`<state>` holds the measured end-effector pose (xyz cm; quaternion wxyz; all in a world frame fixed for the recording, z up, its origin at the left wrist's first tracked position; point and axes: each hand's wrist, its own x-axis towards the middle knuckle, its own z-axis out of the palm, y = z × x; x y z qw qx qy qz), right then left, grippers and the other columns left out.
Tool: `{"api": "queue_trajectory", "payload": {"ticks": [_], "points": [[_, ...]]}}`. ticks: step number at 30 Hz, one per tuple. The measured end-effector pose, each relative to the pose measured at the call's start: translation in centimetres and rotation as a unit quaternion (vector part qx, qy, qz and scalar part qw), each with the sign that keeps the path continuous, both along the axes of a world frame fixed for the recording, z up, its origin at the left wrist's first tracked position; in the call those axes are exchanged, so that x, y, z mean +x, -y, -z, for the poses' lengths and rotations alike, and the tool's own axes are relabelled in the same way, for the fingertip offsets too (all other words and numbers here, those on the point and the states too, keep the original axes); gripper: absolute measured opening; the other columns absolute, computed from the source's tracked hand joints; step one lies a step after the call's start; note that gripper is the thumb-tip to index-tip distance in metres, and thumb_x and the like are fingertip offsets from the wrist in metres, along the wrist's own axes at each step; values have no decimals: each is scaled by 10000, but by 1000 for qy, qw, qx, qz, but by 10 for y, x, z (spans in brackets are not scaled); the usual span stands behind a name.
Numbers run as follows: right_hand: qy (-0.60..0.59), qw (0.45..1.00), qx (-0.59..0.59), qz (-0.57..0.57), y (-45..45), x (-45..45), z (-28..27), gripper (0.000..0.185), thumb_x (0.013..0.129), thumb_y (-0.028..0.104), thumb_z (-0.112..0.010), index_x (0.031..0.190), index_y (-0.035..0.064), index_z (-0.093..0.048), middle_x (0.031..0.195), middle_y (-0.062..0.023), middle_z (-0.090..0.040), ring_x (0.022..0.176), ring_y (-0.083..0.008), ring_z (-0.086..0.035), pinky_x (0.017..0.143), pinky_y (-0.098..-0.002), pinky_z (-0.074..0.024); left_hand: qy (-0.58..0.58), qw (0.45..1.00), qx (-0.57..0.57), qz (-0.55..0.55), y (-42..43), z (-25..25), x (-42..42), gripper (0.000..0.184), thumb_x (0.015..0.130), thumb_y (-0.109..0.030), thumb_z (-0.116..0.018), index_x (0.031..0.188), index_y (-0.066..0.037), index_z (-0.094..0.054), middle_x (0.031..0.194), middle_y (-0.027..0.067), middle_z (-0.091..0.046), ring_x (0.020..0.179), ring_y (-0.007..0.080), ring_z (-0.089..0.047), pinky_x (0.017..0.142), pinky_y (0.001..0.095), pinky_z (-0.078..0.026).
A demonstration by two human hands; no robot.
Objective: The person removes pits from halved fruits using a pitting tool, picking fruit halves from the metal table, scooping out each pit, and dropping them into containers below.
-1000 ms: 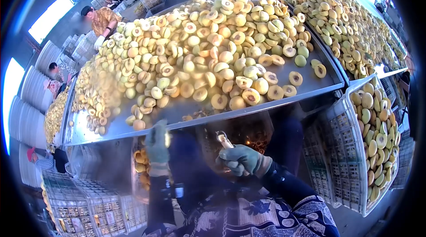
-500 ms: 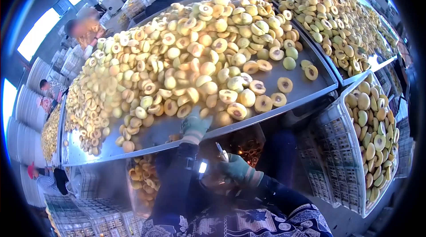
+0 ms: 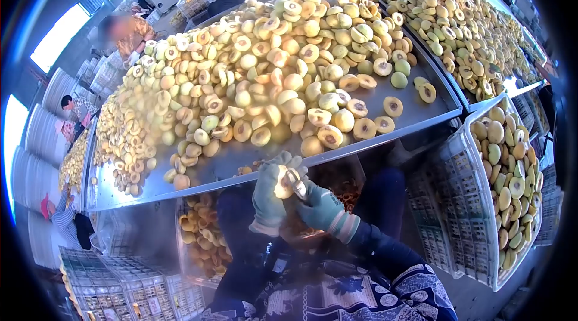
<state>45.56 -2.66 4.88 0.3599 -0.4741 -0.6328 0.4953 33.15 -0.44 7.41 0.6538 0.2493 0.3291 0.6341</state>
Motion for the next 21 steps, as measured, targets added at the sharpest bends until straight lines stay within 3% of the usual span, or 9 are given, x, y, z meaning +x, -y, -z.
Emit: {"api": "queue_trajectory", "payload": {"ticks": [3, 6, 9, 12, 15, 18, 21], "points": [[57, 998, 11, -19, 7, 6, -15, 349, 852, 227, -628, 1143, 52, -550, 946, -198, -643, 864, -340, -645, 744, -387, -499, -50, 998, 7, -29, 9, 3, -1, 431, 940, -336, -508, 1134, 48, -522, 1097, 172, -586, 945, 312, -628, 846, 427, -521], [125, 991, -3, -51, 11, 6, -22, 365, 850, 281, -602, 1148, 73, -560, 945, -220, -643, 864, -384, -625, 774, -438, -481, -88, 995, 12, -35, 15, -1, -4, 396, 944, -309, -502, 1113, 48, -538, 1065, 164, -599, 929, 307, -633, 800, 431, -546], [130, 988, 44, -71, 17, 7, -16, 377, 853, 269, -626, 1172, 87, -544, 937, -220, -631, 810, -408, -617, 700, -449, -488, -86, 995, -26, -34, 19, -5, -6, 359, 938, -282, -508, 1064, 50, -562, 1012, 156, -612, 895, 299, -642, 756, 417, -568], [188, 975, 17, -117, 16, 14, -28, 387, 845, 259, -631, 1179, 87, -540, 919, -211, -633, 812, -414, -617, 717, -454, -482, -90, 994, -57, -15, 23, -12, -8, 339, 928, -271, -518, 1018, 50, -582, 966, 151, -621, 863, 288, -647, 720, 397, -582], [126, 982, 66, -125, 19, 14, -17, 372, 847, 265, -629, 1167, 92, -550, 836, -155, -658, 675, -350, -639, 612, -400, -499, -97, 992, -80, 2, 26, -14, -8, 330, 920, -268, -526, 989, 48, -592, 950, 147, -624, 843, 276, -650, 682, 377, -587], [-41, 963, -197, -181, 23, 16, -44, 335, 877, 291, -593, 1099, 40, -574, 911, -80, -670, 807, -227, -651, 729, -330, -505, -102, 992, -76, 0, 27, -11, -6, 321, 919, -271, -534, 992, 36, -595, 960, 140, -624, 832, 262, -653, 655, 360, -586], [-204, 886, -355, -216, 28, 19, -56, 282, 890, 266, -594, 1074, 52, -592, 815, -26, -634, 674, -102, -599, 589, -233, -488, -99, 992, -75, -5, 29, -4, -7, 304, 924, -275, -542, 1027, 6, -595, 995, 136, -626, 826, 251, -658, 650, 351, -583]]}}
